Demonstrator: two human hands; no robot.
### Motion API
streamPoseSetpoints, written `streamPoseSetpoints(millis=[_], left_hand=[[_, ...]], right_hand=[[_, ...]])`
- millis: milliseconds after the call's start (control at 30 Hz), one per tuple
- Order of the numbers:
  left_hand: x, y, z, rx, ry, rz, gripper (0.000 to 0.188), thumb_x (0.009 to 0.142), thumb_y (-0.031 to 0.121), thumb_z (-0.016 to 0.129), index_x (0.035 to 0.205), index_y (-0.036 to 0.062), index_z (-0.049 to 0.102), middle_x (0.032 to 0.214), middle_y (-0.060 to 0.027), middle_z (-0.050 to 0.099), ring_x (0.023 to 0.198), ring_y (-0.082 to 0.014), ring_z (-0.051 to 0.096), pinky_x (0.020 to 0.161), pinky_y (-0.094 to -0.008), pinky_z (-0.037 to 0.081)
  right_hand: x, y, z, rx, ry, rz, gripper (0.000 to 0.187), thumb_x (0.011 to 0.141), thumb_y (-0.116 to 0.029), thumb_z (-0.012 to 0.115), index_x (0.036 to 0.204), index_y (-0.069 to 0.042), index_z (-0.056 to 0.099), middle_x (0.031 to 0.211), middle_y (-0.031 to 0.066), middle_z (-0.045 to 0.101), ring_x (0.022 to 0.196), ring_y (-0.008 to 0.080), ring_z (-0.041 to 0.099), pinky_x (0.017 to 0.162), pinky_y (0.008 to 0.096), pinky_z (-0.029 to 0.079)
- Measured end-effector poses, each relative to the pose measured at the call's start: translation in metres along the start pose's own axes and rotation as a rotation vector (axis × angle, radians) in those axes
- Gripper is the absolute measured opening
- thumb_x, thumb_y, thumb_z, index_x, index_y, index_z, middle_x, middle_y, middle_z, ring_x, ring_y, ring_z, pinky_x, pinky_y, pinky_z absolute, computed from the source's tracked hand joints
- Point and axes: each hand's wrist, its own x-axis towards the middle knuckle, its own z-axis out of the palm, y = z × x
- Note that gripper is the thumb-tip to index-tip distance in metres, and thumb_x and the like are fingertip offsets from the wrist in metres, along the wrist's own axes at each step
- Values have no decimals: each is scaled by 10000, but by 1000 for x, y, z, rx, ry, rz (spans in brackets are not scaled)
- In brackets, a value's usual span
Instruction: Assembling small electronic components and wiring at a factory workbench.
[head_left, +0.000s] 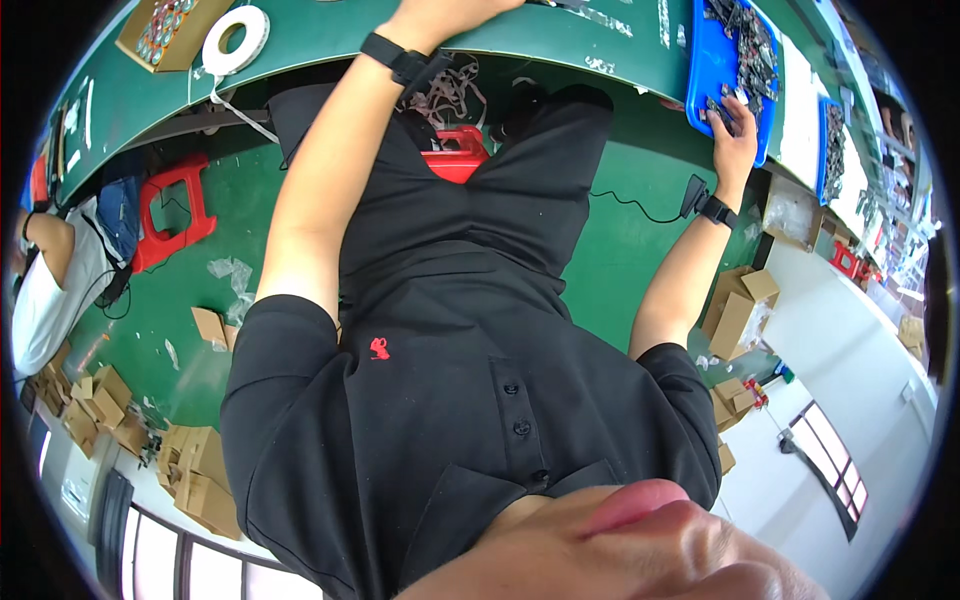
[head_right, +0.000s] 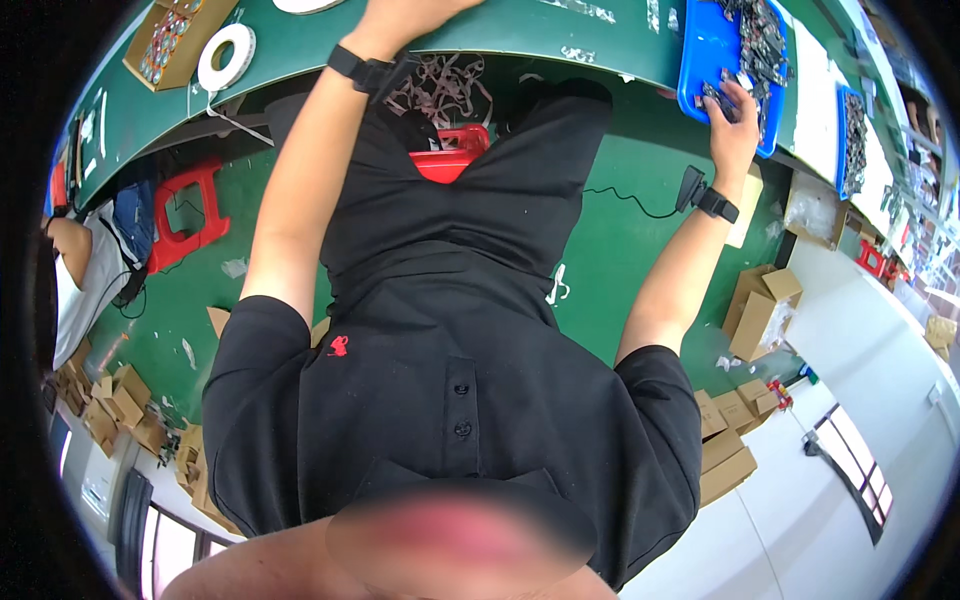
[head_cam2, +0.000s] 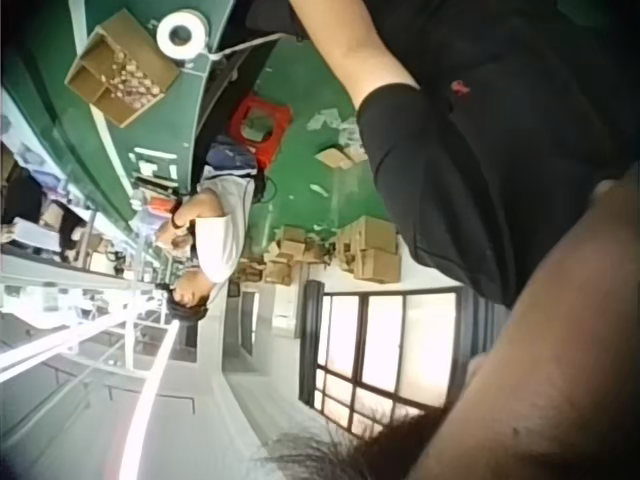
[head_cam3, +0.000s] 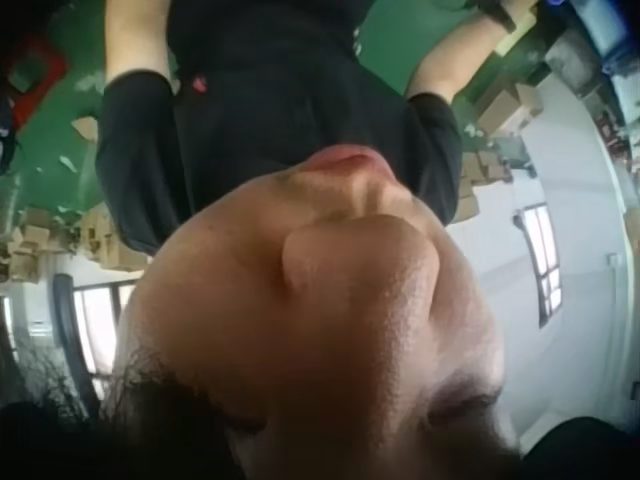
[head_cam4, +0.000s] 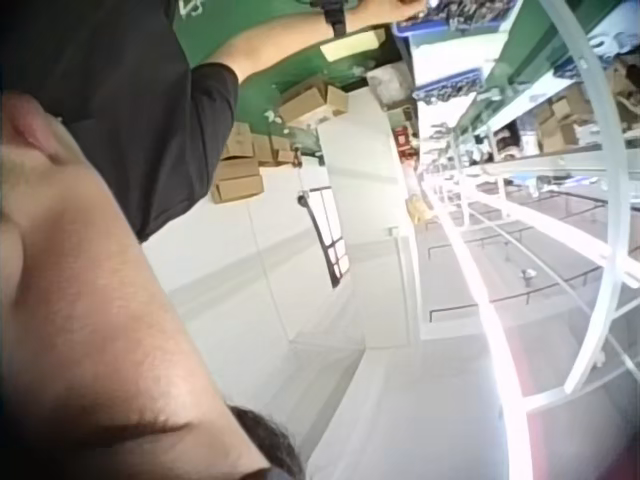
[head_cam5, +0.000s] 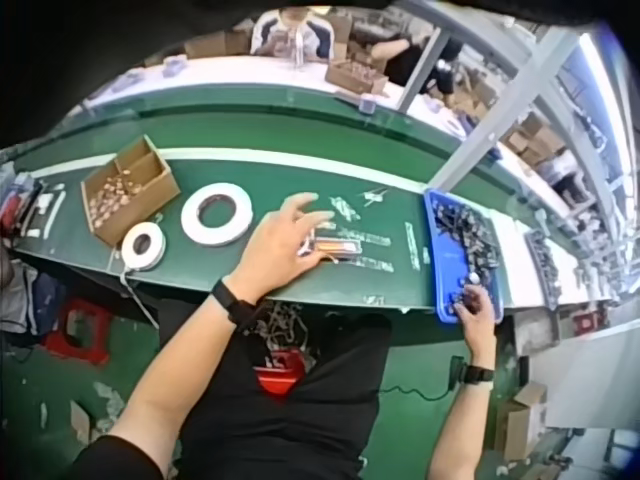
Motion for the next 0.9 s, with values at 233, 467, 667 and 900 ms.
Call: streamPoseSetpoints(millis=[233,467,667,900], left_hand=[[-11,6,23,132,254,-104,681,730,183,830,1343,65,557,1222,-139,604,1050,-358,611,895,-444,501],[-13,6,31,122,290,-243,681,716,217,844,1319,69,563,1199,-132,612,1079,-360,601,870,-428,499],[-4,14,19,207,219,97,288,801,215,774,1069,140,698,1109,-91,615,1037,-291,604,954,-437,460],[5,10,12,324,-32,164,168,857,241,729,1006,162,735,1085,-60,620,1016,-253,604,931,-415,452]], right_hand=[[7,-5,2,-29,-110,87,427,898,-39,779,1292,7,622,1217,135,720,1163,213,673,1030,325,506],[2,-11,25,-112,520,-263,492,868,-21,807,1288,39,559,1082,163,722,978,227,702,900,350,572],[21,-88,61,366,452,-287,471,919,10,742,1311,23,482,1106,177,733,888,194,726,735,281,601],[32,-134,179,1234,-168,219,316,1015,-78,632,1323,-13,607,1056,76,718,910,192,710,805,294,569]])
